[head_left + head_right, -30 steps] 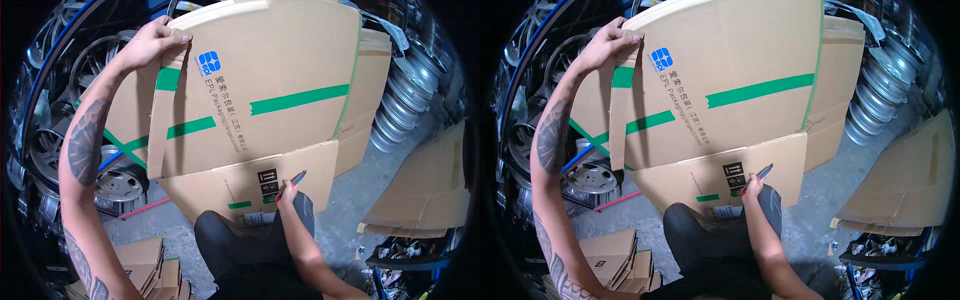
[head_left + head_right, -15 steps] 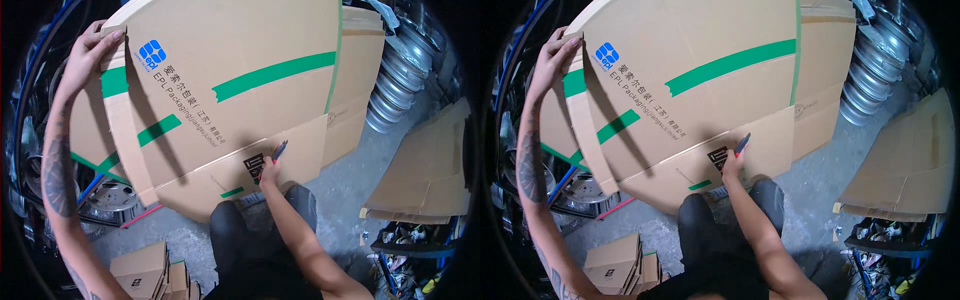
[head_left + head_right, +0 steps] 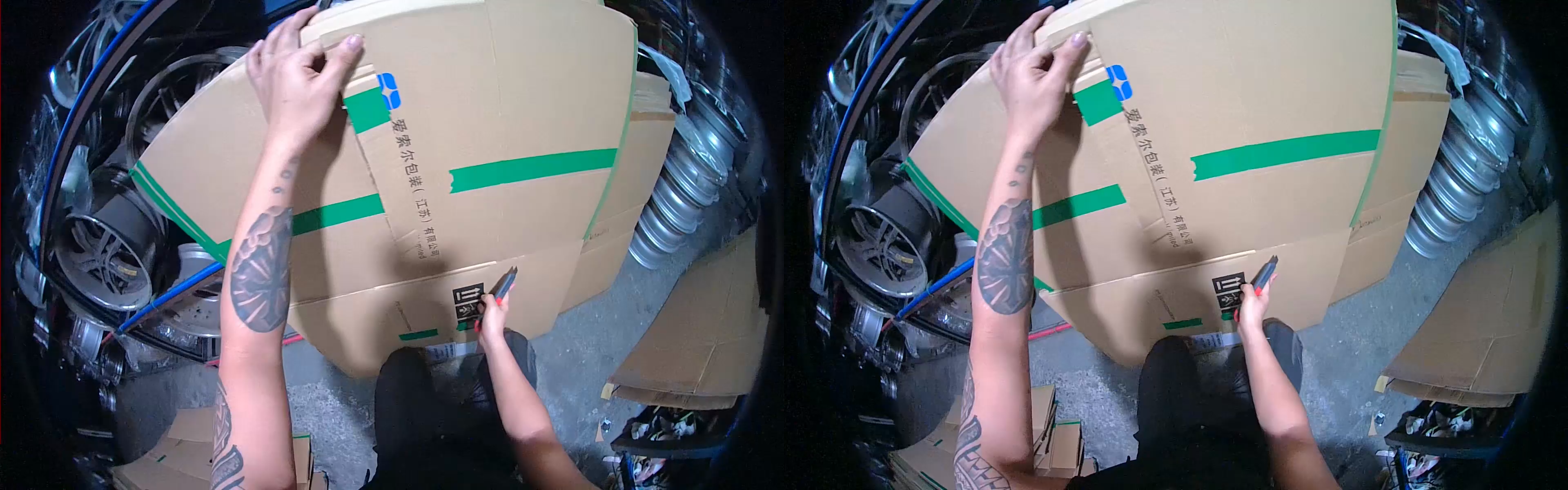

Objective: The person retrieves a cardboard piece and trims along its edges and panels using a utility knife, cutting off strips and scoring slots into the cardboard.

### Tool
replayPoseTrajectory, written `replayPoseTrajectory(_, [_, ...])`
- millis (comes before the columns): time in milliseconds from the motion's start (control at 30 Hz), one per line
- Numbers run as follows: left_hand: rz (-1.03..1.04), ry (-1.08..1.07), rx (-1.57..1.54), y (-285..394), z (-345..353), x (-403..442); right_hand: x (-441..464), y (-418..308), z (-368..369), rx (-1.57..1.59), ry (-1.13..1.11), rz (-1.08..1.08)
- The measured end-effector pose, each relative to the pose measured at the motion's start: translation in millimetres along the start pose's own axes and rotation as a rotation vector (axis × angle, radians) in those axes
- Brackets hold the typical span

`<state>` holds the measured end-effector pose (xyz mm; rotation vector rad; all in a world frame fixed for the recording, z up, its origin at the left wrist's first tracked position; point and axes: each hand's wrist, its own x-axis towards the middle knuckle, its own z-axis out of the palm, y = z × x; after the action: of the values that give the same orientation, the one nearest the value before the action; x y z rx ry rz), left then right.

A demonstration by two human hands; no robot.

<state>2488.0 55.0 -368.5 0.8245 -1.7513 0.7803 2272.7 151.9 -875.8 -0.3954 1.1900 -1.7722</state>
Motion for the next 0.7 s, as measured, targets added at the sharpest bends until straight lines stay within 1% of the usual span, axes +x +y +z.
replayPoseTrajectory(33, [0.012, 0.027, -0.011, 1, 1, -1, 0, -6, -2, 0.001, -0.003, 0.008])
replayPoseTrajectory(100, [0.060, 0.119, 0.002, 2, 8, -3, -24, -48, 12, 0.019, 0.024, 0.022])
replayPoseTrajectory(133, [0.067, 0.106, 0.006, -3, 10, -4, -24, -46, 11, 0.027, -0.040, -0.055])
replayPoseTrajectory(167, [0.073, 0.095, 0.009, -10, 12, -6, -34, -54, 29, 0.015, -0.015, -0.190])
replayPoseTrajectory(200, [0.079, 0.084, 0.013, -14, 15, -7, -42, -60, 45, 0.076, -0.153, -0.361])
replayPoseTrajectory(233, [0.087, 0.130, 0.011, -18, 20, -7, -55, -78, 68, -0.037, -0.209, -0.443])
replayPoseTrajectory(267, [0.098, 0.177, 0.011, -22, 25, -7, -66, -92, 89, 0.100, -0.361, -0.323])
replayPoseTrajectory(300, [0.111, 0.226, 0.010, -24, 28, -6, -78, -117, 111, -0.077, -0.377, -0.357])
replayPoseTrajectory(367, [0.083, 0.222, 0.014, -26, 28, -6, -71, -135, 145, 0.005, -0.510, -0.228])
replayPoseTrajectory(433, [0.060, 0.229, -0.002, -23, 31, -5, -58, -137, 154, 0.227, -0.590, -0.007])
replayPoseTrajectory(500, [0.033, 0.243, -0.014, -21, 32, -7, -55, -134, 161, 0.149, -0.583, -0.171])
replayPoseTrajectory(533, [0.058, 0.293, -0.021, -20, 32, -6, -57, -132, 162, 0.108, -0.580, -0.244])
replayPoseTrajectory(633, [-0.042, 0.280, -0.191, -19, 31, -6, -53, -131, 157, -0.070, -0.536, -0.197])
replayPoseTrajectory(667, [-0.002, 0.319, -0.263, -23, 32, -5, -50, -130, 159, -0.003, -0.491, -0.242])
replayPoseTrajectory(700, [-0.010, 0.346, -0.264, -26, 34, -6, -47, -128, 159, -0.044, -0.488, -0.274])
